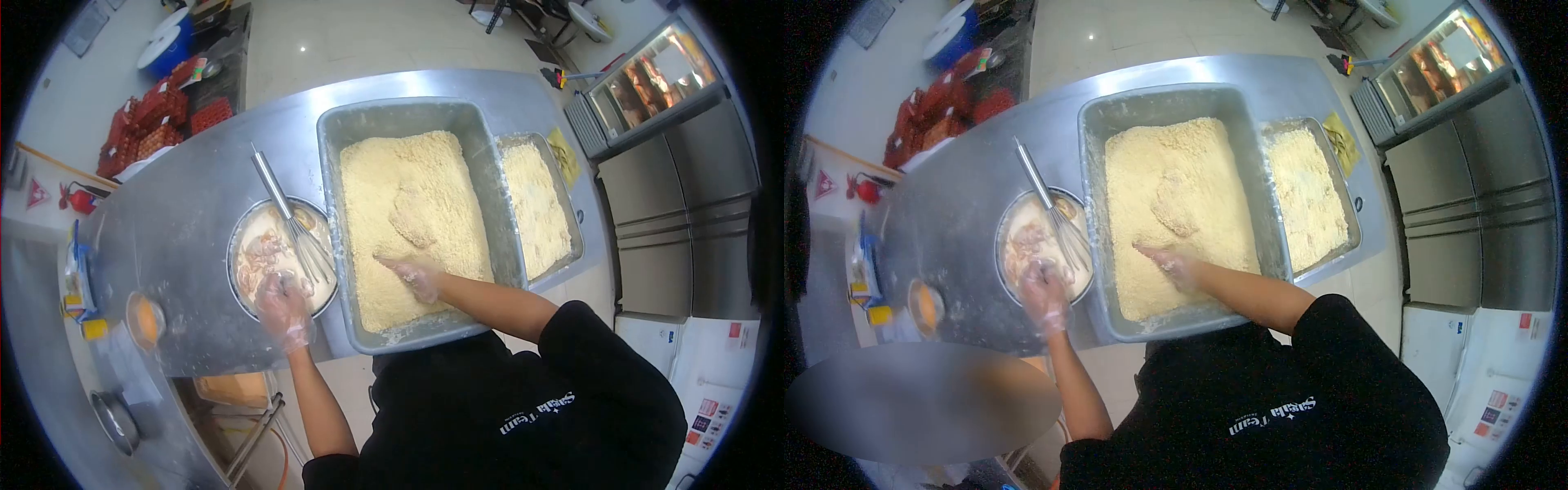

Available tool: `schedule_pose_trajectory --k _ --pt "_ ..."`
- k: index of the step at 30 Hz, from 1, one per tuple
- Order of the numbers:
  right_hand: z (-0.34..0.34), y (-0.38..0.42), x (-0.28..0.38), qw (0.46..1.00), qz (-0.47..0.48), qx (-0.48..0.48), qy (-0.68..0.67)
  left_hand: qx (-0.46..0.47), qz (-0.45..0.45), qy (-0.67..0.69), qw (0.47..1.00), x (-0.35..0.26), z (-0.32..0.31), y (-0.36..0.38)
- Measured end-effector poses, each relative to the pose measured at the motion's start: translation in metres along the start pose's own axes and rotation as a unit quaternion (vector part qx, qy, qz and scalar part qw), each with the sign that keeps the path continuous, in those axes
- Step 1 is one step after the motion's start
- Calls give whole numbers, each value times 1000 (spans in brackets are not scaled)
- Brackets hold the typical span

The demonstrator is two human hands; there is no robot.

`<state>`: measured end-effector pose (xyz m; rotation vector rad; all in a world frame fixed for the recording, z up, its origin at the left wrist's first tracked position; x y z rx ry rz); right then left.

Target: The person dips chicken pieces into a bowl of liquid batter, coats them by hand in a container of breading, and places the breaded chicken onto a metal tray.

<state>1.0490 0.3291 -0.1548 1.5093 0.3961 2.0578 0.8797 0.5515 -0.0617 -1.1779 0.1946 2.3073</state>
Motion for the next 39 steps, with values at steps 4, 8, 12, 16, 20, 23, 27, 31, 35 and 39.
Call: schedule_pose_trajectory --k 4,8,12,16,20,23,27,31,35,39 --pt "25 -17 -44 952 -41 -3 -305 -16 20 -12 1000 2 0 2" --pt "138 -9 1 914 172 -209 302 -3 -11 -40 999 13 -2 0" --pt "111 -51 -9 851 -31 -242 465 -47 -42 -51 997 22 -6 4" --pt "29 -25 -13 824 78 -241 506 0 39 -47 998 0 3 -1" --pt "68 -49 10 832 -4 -275 481 9 66 -15 998 6 -2 -1" --pt "82 -59 20 851 -61 -272 444 15 89 -29 996 -1 2 -9" --pt "85 -45 8 851 -2 -269 450 18 3 -76 997 17 -7 -3" --pt "68 10 0 852 -7 -247 462 36 -26 -80 996 18 -6 -4" --pt "90 13 0 860 -60 -184 472 32 83 52 995 12 -10 0" --pt "104 17 23 837 32 -300 457 39 -29 21 999 -17 -8 3"
Point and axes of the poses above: each hand's wrist, its own y-axis away from the middle knuckle, its own z-axis out of the back of the hand, x = y × z, the point moved 4 cm from there along -y, towards the middle knuckle, and after that the axes turned 13 degrees about y, right-handed, at the moved point
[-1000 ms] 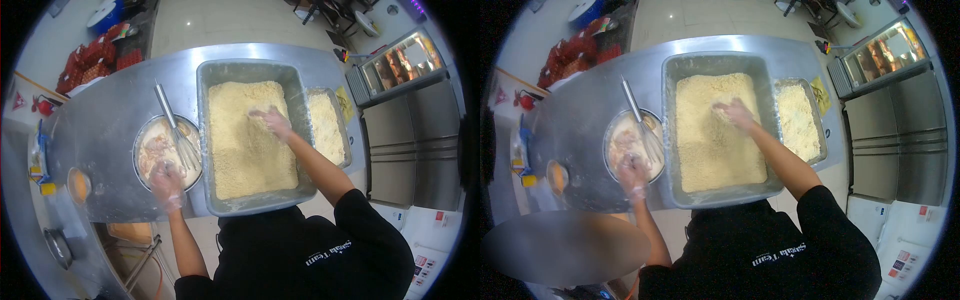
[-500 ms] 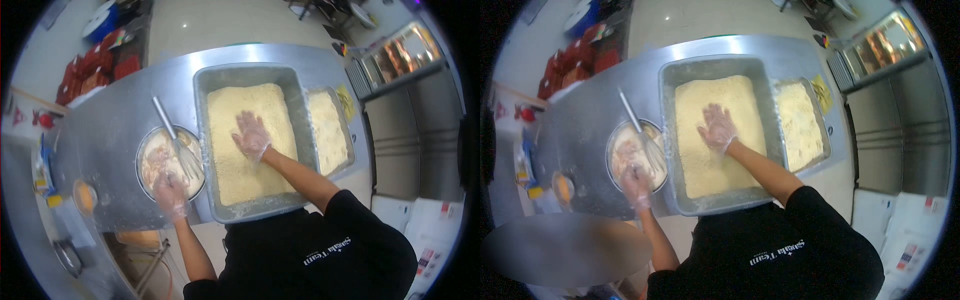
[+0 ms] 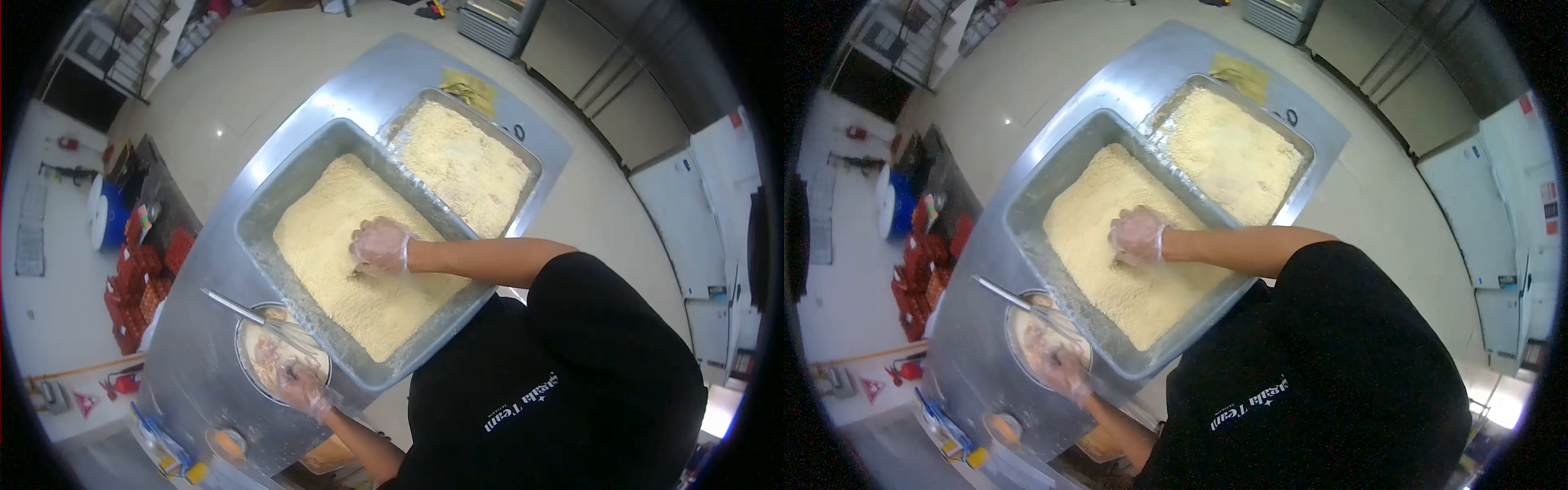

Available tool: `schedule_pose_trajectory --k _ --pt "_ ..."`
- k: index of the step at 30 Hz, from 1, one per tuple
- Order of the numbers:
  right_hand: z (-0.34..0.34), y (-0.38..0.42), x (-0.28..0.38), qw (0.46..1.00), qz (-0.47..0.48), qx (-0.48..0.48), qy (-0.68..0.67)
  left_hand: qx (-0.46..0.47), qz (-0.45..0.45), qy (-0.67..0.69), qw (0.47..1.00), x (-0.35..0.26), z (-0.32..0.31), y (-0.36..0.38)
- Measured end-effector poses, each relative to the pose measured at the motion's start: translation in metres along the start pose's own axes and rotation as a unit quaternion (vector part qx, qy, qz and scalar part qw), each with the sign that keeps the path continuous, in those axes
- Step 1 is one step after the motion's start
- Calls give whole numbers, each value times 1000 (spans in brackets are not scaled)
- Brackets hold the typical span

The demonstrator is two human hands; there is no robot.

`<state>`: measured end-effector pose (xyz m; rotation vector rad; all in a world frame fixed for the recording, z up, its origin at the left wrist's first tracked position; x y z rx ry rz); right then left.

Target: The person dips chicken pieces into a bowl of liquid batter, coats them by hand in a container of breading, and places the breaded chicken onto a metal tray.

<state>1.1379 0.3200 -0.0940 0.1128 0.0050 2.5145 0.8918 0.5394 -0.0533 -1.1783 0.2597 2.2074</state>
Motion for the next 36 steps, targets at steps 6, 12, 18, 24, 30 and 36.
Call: schedule_pose_trajectory --k 6,12,18,24,30,36 --pt "114 20 -37 959 -140 46 -242 -9 -59 110 992 -54 -5 11" --pt "141 85 -140 739 -232 -160 -612 -21 -101 48 993 -50 -4 16" --pt "136 118 -233 882 -343 -140 -289 6 -45 37 998 -51 -7 14" --pt "32 114 -258 792 -336 -170 -480 21 -12 16 1000 -38 -10 15" --pt "-124 111 -292 775 -276 -74 -563 33 16 -19 999 -41 -19 13" --pt "-38 101 -287 859 -404 40 -312 75 -5 65 995 57 5 -4"
Point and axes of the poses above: each hand's wrist, its own y-axis away from the middle knuckle, its own z-axis out of the back of the hand, x = y × z, the point moved 4 cm from there along -y, towards the middle knuckle, and after that the axes turned 13 degrees about y, right-handed, at the moved point
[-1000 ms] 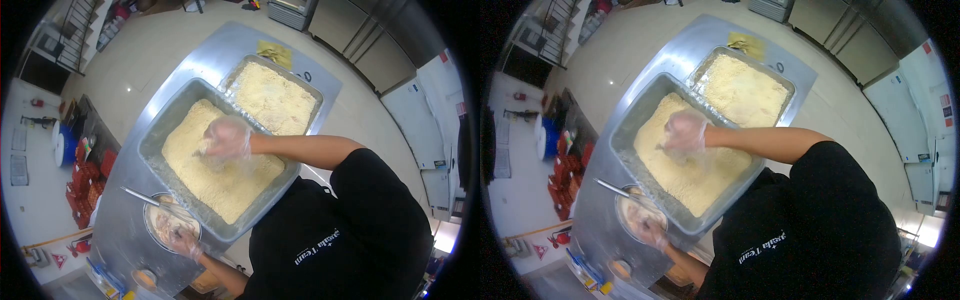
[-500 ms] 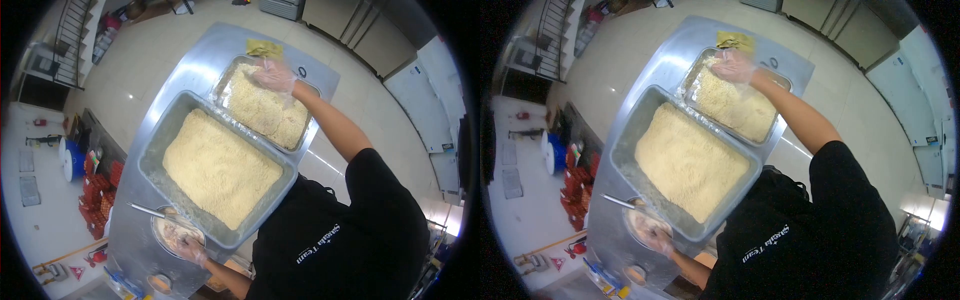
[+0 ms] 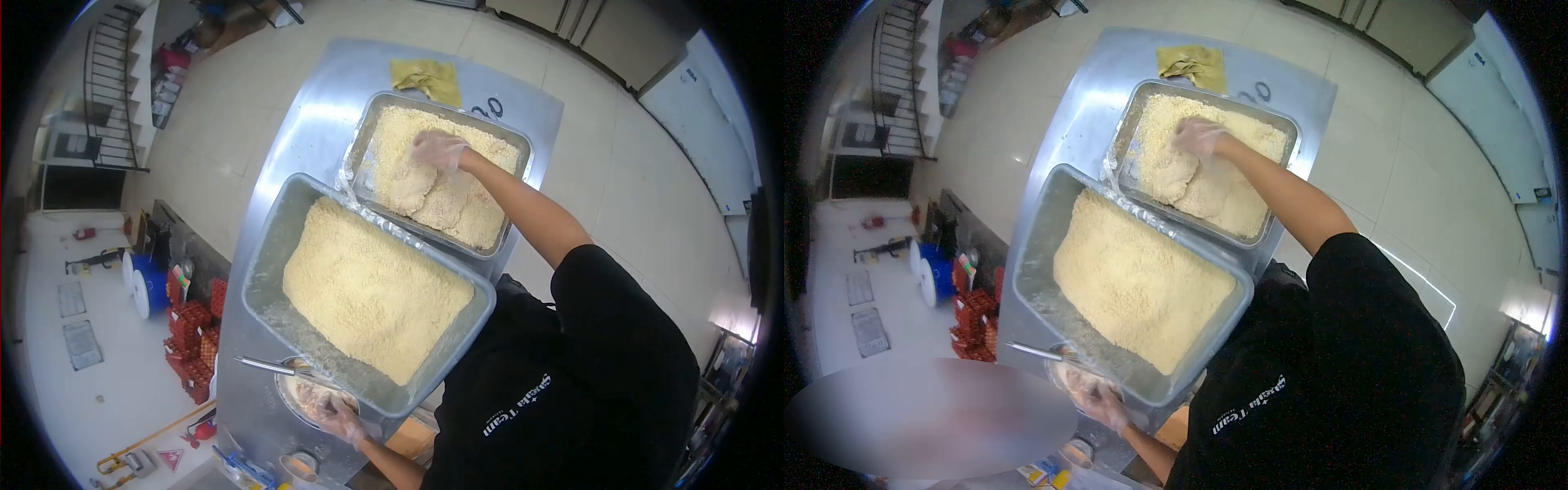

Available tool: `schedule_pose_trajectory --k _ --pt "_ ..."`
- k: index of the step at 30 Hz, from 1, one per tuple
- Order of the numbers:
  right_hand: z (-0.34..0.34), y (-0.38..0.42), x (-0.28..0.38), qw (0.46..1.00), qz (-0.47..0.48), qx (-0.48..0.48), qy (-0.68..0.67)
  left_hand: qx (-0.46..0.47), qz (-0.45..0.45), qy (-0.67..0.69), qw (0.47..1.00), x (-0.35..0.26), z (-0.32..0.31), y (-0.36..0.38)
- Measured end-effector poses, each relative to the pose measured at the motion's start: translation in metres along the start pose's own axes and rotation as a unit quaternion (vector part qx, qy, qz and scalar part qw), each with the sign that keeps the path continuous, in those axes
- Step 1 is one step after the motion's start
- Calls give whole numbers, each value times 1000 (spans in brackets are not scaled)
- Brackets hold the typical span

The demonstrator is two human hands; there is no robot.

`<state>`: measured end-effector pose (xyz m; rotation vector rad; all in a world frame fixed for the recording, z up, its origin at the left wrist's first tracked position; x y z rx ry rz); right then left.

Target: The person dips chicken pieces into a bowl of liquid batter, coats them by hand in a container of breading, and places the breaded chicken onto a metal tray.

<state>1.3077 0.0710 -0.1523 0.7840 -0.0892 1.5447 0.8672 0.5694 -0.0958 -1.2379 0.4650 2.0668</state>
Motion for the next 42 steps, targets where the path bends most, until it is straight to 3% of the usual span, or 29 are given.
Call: schedule_pose_trajectory --k 2,3,6,9,11,12,15,17,19,22,26,28,29,31,33,34,35,36,38,40,42 --pt "12 13 10 999 -31 -21 -32 20 -64 -96 993 -45 -9 10" --pt "16 19 14 997 -47 -32 -47 29 -34 -150 988 -40 -5 8" --pt "8 56 71 966 80 -38 242 94 57 -272 956 -23 5 -7" --pt "-64 39 44 908 128 -320 237 208 153 -325 910 -20 1 -16" --pt "-57 45 54 954 78 -210 201 247 218 -371 868 -40 -8 -19" --pt "-46 46 63 969 54 -157 183 238 212 -354 879 -33 -8 -23" --pt "-18 86 110 959 109 -260 24 220 196 -342 892 0 10 -22" --pt "5 118 147 960 200 -191 -34 232 163 -379 881 4 13 -25" --pt "13 161 183 918 272 -262 -121 274 170 -318 891 -20 14 -18" --pt "-29 171 218 822 369 -406 -153 297 169 -270 900 -32 27 -14" --pt "-74 168 226 829 462 -313 -31 288 94 -356 884 -13 44 -27" --pt "-108 160 214 777 515 -359 47 316 -34 -484 816 -9 46 -31" --pt "-107 159 211 848 455 -272 -26 308 -71 -522 792 -7 47 -32" --pt "-109 154 210 829 478 -286 46 268 -99 -548 786 -3 50 -33" --pt "-114 149 199 717 537 -415 158 146 -76 -371 914 9 57 -35" --pt "-107 142 200 845 445 -290 55 77 -72 -245 964 17 60 -36" --pt "-107 138 197 933 327 -148 -36 120 -119 -464 869 -8 50 -39" --pt "-110 135 196 930 337 -134 -59 76 -61 -243 965 34 57 -48" --pt "-113 129 192 927 343 -112 -103 3 65 50 997 61 58 -54" --pt "-108 136 200 938 317 -97 -101 -34 207 162 964 -11 40 -46" --pt "-105 139 204 944 299 -86 -113 -45 168 65 983 -28 42 -43"
Point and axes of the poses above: each hand's wrist, its own y-axis away from the middle knuckle, its own z-axis out of the back of the hand, x = y × z, the point moved 4 cm from there along -y, towards the middle knuckle, and after that the axes turned 13 degrees about y, right-handed, at the moved point
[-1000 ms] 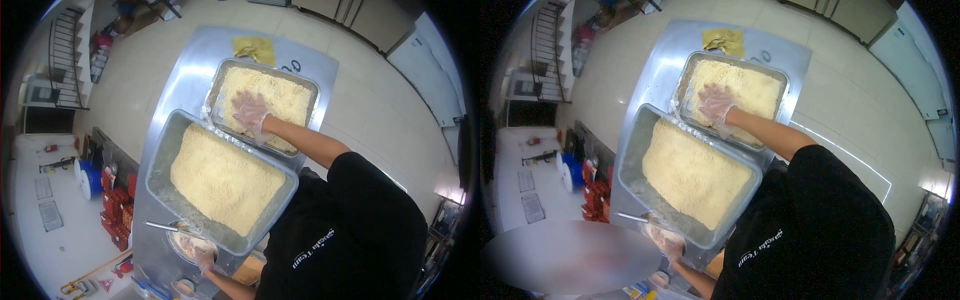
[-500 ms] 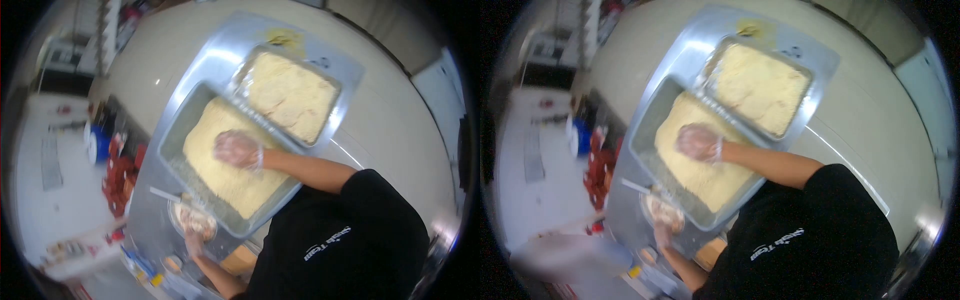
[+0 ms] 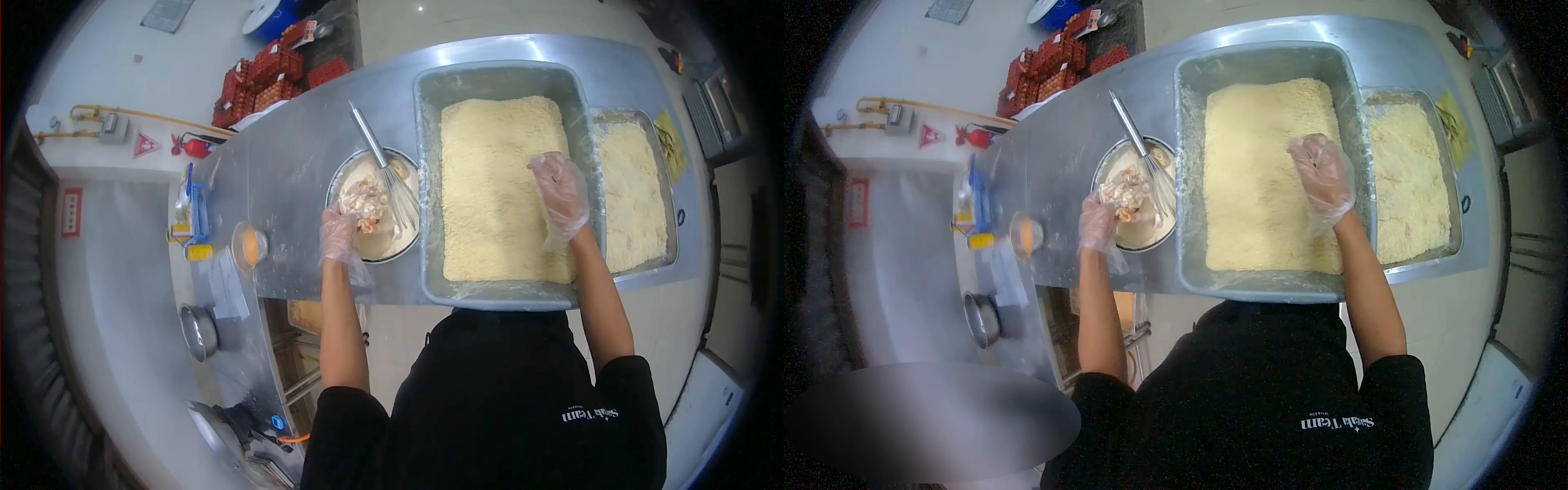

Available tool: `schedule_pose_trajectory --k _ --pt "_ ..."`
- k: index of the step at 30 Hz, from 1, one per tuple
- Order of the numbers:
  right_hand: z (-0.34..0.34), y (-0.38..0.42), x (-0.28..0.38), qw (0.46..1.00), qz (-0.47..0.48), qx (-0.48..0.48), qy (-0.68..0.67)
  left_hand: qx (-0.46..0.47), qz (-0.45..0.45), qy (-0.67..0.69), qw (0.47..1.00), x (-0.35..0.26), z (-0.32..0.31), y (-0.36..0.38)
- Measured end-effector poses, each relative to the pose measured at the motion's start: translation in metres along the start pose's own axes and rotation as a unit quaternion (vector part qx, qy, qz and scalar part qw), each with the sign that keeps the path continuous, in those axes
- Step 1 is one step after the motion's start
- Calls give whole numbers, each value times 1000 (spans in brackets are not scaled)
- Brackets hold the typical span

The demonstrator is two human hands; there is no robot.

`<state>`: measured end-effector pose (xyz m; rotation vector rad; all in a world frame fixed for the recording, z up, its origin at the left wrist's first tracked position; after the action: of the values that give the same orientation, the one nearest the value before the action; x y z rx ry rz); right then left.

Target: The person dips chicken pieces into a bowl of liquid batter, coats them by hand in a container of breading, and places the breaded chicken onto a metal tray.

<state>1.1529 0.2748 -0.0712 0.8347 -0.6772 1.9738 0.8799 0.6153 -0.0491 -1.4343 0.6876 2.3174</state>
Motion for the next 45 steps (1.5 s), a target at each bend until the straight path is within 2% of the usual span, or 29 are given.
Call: schedule_pose_trajectory --k 1,4,5,7,9,10,11,13,16,17,18,20,23,26,32,35,38,40,42,44,45 --pt "0 0 1 1000 -6 -2 -13 -10 -24 -48 999 -6 0 3" --pt "-2 -1 -4 1000 -22 0 -20 -48 -133 -58 988 -26 -8 15" --pt "-3 -1 -6 999 -28 2 -16 -44 -118 -92 988 -20 -12 17" --pt "2 -2 0 998 25 -8 51 -35 -90 -159 983 -3 -19 19" --pt "5 -3 7 994 58 -11 90 0 -134 -206 969 39 -29 11" --pt "6 -4 12 993 66 -11 97 17 -156 -229 961 41 -36 13" --pt "6 -4 14 992 73 -11 103 6 -116 -206 972 46 -37 11" --pt "-1 -2 8 996 42 4 84 -15 -37 -159 986 18 -43 19" --pt "-3 -2 10 996 44 11 75 -79 93 82 989 14 -30 21" --pt "-3 -1 13 996 51 10 75 -64 89 156 982 40 -18 7" --pt "-1 -1 16 996 56 7 70 -47 85 228 969 39 -11 2" --pt "3 -1 19 996 67 2 60 -3 141 492 859 46 -14 3" --pt "-5 0 5 1000 24 15 -10 130 79 499 853 11 -12 11" --pt "-3 -1 3 998 51 18 33 112 111 461 873 8 -4 9" --pt "1 -3 3 997 42 39 57 36 87 390 916 0 5 4" --pt "4 -4 9 996 46 41 70 -15 -9 111 994 -20 6 5" --pt "4 -4 11 993 65 38 96 -58 -96 -85 990 -8 0 5" --pt "2 -5 9 993 55 50 96 -30 -78 -15 996 -5 -3 -5" --pt "2 -4 7 992 36 65 98 -14 -70 -18 997 -9 -6 -14" --pt "4 -5 9 992 8 81 100 -11 -76 -92 993 -35 -11 -15" --pt "4 -4 10 992 9 79 93 4 -81 -176 981 -37 -18 -17"
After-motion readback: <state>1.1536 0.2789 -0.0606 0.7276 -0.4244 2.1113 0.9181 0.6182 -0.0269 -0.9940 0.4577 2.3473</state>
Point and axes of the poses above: each hand's wrist, its own y-axis away from the middle knuckle, its own z-axis out of the back of the hand, x = y × z, the point moved 4 cm from there along -y, towards the middle knuckle, and after that the axes turned 13 degrees about y, right-handed, at the moved point
